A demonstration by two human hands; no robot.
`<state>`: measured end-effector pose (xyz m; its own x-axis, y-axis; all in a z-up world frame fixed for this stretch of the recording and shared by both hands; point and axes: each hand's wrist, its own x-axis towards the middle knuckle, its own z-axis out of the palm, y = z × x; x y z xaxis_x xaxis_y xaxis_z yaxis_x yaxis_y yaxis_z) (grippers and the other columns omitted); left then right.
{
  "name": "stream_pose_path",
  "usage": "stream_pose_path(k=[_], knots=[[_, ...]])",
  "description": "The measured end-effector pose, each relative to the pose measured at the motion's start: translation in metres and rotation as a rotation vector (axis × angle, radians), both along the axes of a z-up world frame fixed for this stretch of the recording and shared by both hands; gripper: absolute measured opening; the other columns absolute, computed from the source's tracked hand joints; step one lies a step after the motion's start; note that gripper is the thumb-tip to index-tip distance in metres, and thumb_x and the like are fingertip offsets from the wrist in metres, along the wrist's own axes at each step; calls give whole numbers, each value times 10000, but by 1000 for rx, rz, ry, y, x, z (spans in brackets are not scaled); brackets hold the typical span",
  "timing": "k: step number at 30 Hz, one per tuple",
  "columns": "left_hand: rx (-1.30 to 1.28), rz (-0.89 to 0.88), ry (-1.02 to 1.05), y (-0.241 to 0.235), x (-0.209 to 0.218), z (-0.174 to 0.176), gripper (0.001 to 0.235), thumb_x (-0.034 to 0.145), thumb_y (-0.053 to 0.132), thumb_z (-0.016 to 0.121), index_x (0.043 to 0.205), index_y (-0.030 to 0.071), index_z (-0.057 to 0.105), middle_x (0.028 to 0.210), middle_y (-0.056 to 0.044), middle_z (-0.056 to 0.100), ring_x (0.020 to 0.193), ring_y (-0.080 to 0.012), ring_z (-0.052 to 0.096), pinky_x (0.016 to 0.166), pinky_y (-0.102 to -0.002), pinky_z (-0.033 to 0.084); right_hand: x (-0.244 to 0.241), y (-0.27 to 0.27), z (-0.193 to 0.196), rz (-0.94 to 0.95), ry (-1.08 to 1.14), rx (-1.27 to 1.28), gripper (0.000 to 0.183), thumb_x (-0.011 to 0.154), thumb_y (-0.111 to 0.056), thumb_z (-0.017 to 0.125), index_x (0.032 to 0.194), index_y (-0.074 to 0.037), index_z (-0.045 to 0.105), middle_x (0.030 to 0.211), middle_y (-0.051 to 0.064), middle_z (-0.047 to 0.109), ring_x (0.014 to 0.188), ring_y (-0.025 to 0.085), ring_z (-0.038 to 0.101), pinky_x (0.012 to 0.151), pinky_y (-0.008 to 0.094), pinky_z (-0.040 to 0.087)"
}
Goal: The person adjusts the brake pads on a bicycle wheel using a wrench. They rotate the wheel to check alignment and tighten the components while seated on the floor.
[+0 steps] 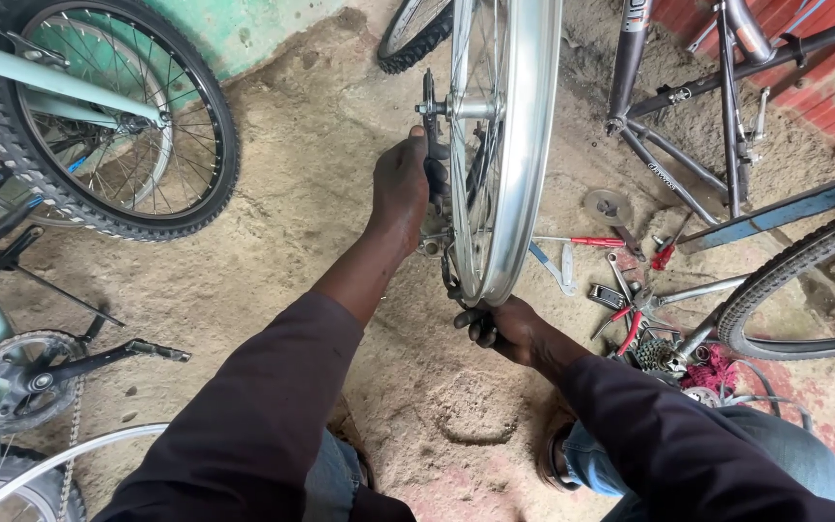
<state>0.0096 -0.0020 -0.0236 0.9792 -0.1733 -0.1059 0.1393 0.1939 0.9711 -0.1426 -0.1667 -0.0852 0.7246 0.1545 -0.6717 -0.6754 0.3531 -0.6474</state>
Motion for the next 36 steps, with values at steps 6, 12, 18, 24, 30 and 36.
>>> stream_pose_path(k=[6, 12, 18, 24, 30, 36], knots=[[55, 2, -12, -5, 1, -13, 538, 1110, 459, 313, 1149, 32, 637, 922, -113, 645, 806, -179, 634, 658, -353, 542, 0, 0, -2, 3, -1, -10, 118, 945, -113, 610, 1026, -29, 594, 824, 238, 759, 517, 220, 666, 383, 166, 338], [373, -47, 83, -8, 6, -40, 634, 1044, 651, 318, 1172, 99, 601, 996, -129, 625, 859, -190, 661, 683, -394, 563, -1, 1, -4, -5, -25, -6, 108, 940, -106, 617, 1008, -24, 599, 810, 241, 756, 506, 214, 666, 379, 147, 336], [212, -226, 272, -11, -23, 24, 784, 1034, 646, 239, 1421, -14, 411, 1218, -219, 562, 1099, -271, 665, 954, -409, 604, 1, 0, -1, 15, 3, -8, 93, 950, -109, 608, 1004, -34, 599, 829, 225, 764, 510, 209, 667, 387, 152, 342], [-348, -2, 361, 12, -19, 62, 708, 973, 675, 333, 888, 62, 679, 763, -54, 627, 572, -169, 558, 517, -305, 414, 5, -11, -22, 85, 12, 53, 254, 1018, -164, 583, 1223, -46, 675, 777, 134, 688, 523, 108, 534, 371, 175, 317], [-58, -23, 261, 7, -11, 50, 604, 1072, 517, 261, 1195, 36, 606, 960, -117, 646, 759, -214, 670, 685, -352, 519, 0, -3, -6, 9, -13, -8, 100, 969, -117, 590, 1014, -28, 596, 838, 232, 761, 513, 213, 667, 390, 157, 334], [133, -116, 229, 2, -3, 7, 692, 1090, 521, 207, 1405, -32, 478, 1253, -202, 585, 1116, -266, 654, 903, -399, 582, 0, -4, -16, 12, -47, 17, 104, 983, -128, 579, 1012, -28, 587, 839, 237, 753, 520, 218, 681, 385, 148, 349]])
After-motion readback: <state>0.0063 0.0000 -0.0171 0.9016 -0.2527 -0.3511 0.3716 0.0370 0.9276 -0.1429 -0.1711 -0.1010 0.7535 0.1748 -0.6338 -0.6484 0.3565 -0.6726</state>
